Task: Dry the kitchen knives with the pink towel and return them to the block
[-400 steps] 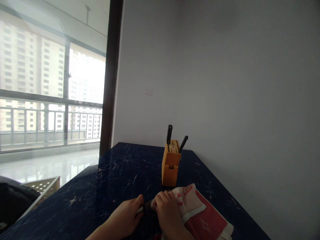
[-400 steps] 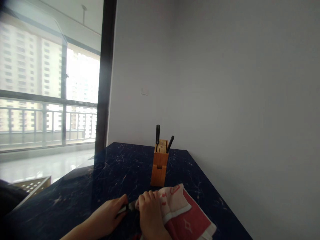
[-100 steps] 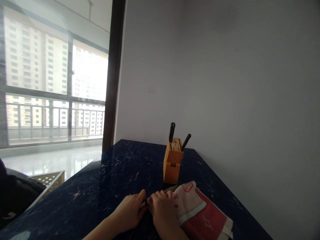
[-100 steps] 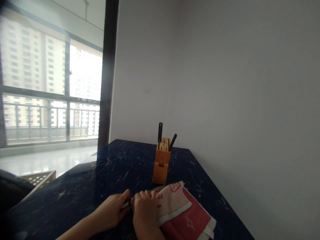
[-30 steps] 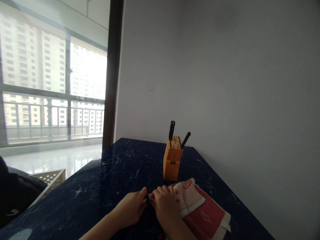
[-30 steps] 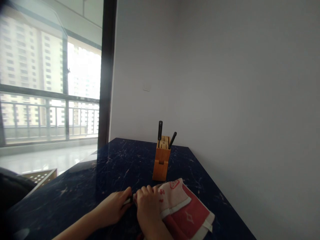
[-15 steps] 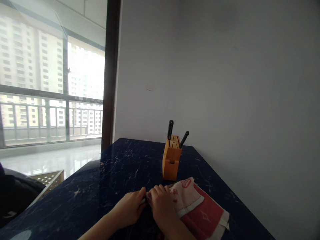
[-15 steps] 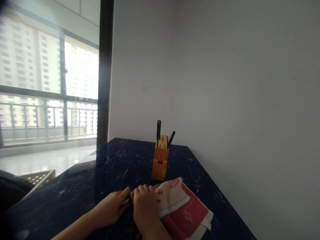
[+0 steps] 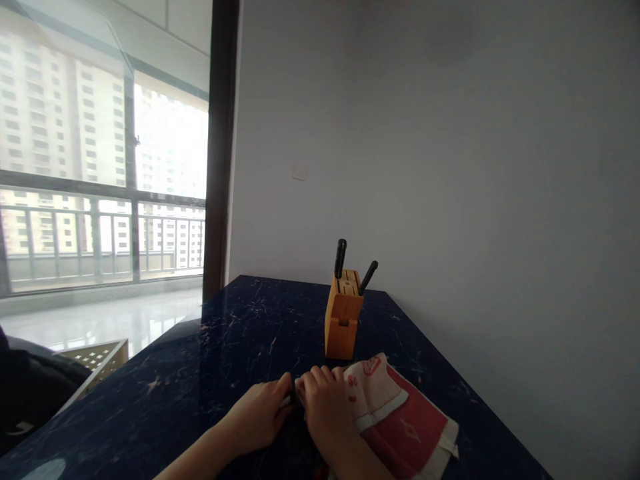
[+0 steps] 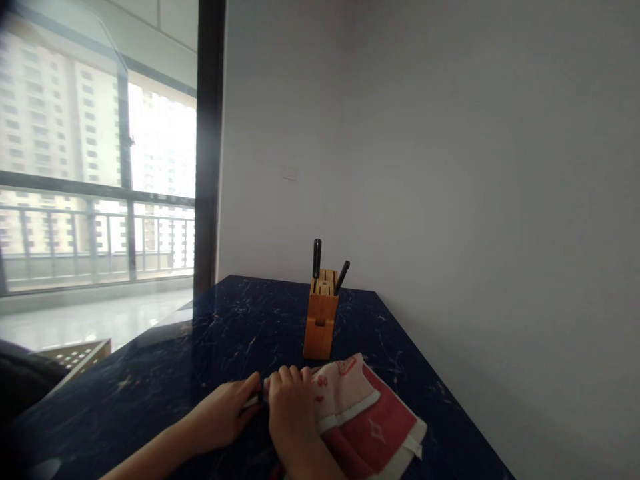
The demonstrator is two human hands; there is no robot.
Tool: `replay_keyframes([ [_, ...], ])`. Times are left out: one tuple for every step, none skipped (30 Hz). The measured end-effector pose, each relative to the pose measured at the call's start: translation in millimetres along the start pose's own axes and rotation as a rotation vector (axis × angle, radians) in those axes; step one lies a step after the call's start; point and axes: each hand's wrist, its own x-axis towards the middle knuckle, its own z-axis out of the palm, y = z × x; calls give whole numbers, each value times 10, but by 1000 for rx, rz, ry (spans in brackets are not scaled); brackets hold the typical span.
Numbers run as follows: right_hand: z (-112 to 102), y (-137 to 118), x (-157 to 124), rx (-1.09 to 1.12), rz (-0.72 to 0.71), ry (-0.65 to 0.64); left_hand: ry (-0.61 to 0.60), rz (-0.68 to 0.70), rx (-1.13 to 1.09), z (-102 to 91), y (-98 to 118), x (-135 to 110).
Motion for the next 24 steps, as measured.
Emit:
replay_keyframes([
  [-1,-5,4,-22,-22,-7,-2,5,-2,2,-1,1],
  [-1,-8,5,-42,-50,-15,-6,7,-2,4,-2,2],
  [-2,-10,3,-55,-72,-22,-9,7,0,6,-2,3],
  [-3,-9,0,-60,-82,-23,-10,7,4,8,-3,4],
  [-5,-3,-4,-60,-80,-19,-6,7,10,11,-5,5],
  [-9,7,-7,-55,-72,-12,0,6,15,13,-8,7],
  [-15,22,-7,-50,-60,-6,5,5,21,16,-11,9],
  [-25,40,-3,-48,-44,-3,8,3,26,18,-15,11],
  [-37,62,4,-50,-23,-4,9,1,31,21,-20,13],
  [-52,87,16,-57,3,-8,10,-2,33,23,-24,14],
  [-68,114,29,-69,31,-13,9,-5,33,24,-27,14],
  [-85,142,43,-86,57,-17,10,-6,32,25,-29,13],
  [-100,171,56,-107,79,-17,10,-6,31,25,-30,11],
  [-113,201,67,-130,95,-13,12,-7,29,24,-30,8],
  [-122,233,75,-153,107,-7,13,-9,29,23,-28,5],
  [-128,266,78,-176,119,0,12,-10,28,22,-26,2],
  [-130,302,78,-198,131,5,11,-13,27,19,-23,1],
  [-129,341,74,-217,142,7,11,-16,25,17,-21,1],
  [-125,381,68,-234,154,9,8,-17,22,14,-19,1],
  [-120,425,60,-249,164,12,6,-16,19,12,-18,3],
  [-114,469,51,-263,174,14,3,-15,17,9,-17,4],
  [-108,515,42,-276,184,15,0,-15,15,6,-16,5],
  [-102,560,34,-289,194,15,-3,-14,14,4,-16,5],
  [-97,604,26,-300,205,14,-6,-13,13,1,-15,3],
])
